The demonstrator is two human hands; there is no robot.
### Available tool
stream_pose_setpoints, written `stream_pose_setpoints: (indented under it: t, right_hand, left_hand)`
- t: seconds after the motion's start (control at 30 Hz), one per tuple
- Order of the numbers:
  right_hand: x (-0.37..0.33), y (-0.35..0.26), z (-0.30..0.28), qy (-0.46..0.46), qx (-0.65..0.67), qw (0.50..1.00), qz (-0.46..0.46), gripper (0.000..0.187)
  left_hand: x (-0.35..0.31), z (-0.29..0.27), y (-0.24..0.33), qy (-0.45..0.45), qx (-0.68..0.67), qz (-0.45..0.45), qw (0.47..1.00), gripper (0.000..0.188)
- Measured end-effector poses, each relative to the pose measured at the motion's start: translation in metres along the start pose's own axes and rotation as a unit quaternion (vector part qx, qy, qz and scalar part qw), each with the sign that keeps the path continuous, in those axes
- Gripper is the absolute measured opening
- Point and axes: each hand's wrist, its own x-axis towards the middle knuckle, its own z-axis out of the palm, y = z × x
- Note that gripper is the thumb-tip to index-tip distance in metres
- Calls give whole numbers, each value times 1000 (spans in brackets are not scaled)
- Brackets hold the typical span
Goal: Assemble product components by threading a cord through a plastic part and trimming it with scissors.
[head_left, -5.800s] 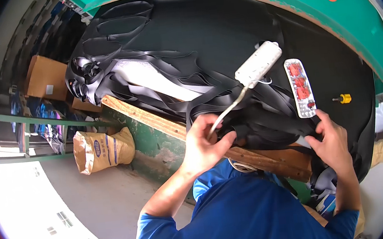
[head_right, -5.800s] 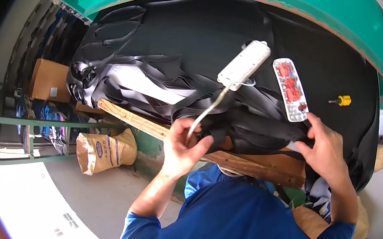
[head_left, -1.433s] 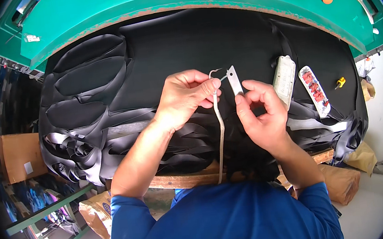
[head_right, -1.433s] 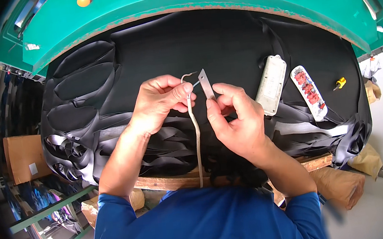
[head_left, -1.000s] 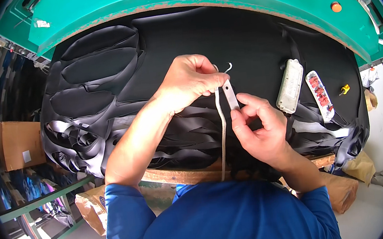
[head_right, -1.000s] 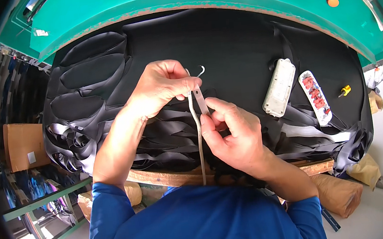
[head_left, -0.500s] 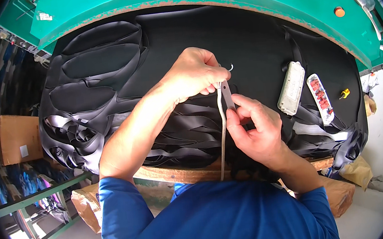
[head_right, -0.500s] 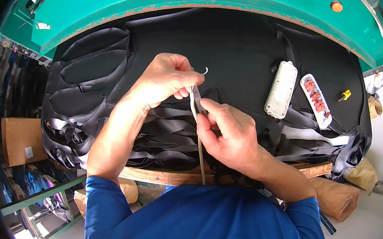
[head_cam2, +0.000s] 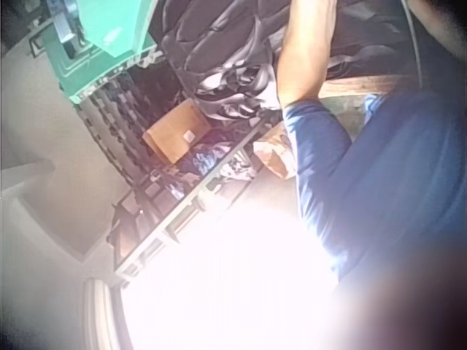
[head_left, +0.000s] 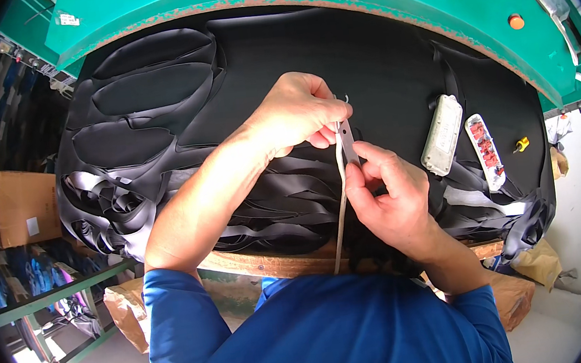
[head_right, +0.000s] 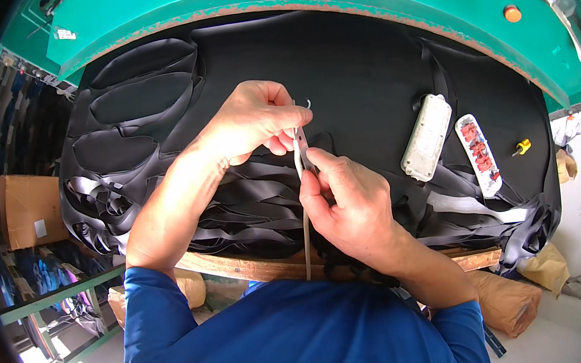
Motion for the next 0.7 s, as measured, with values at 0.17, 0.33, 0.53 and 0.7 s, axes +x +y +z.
stream_pose_setpoints:
  t: [0.17, 0.33, 0.53, 0.7]
  right_hand:
    - [2, -5, -1, -5, -24, 1000, 15, 29]
    - [2, -8, 0, -2, -33, 999, 18, 31]
    - [4, -5, 1, 2, -72, 997, -11, 31]
    - [8, -6, 1, 0, -83, 996, -19, 30]
  left_hand:
    - [-3, 3, 0, 19, -6, 9, 1000, 21]
    - [-6, 6, -2, 40, -6, 21, 999, 20]
    - [-8, 7, -3, 54, -21, 21, 998, 20]
    - [-10, 9, -1, 58, -26, 21, 998, 22]
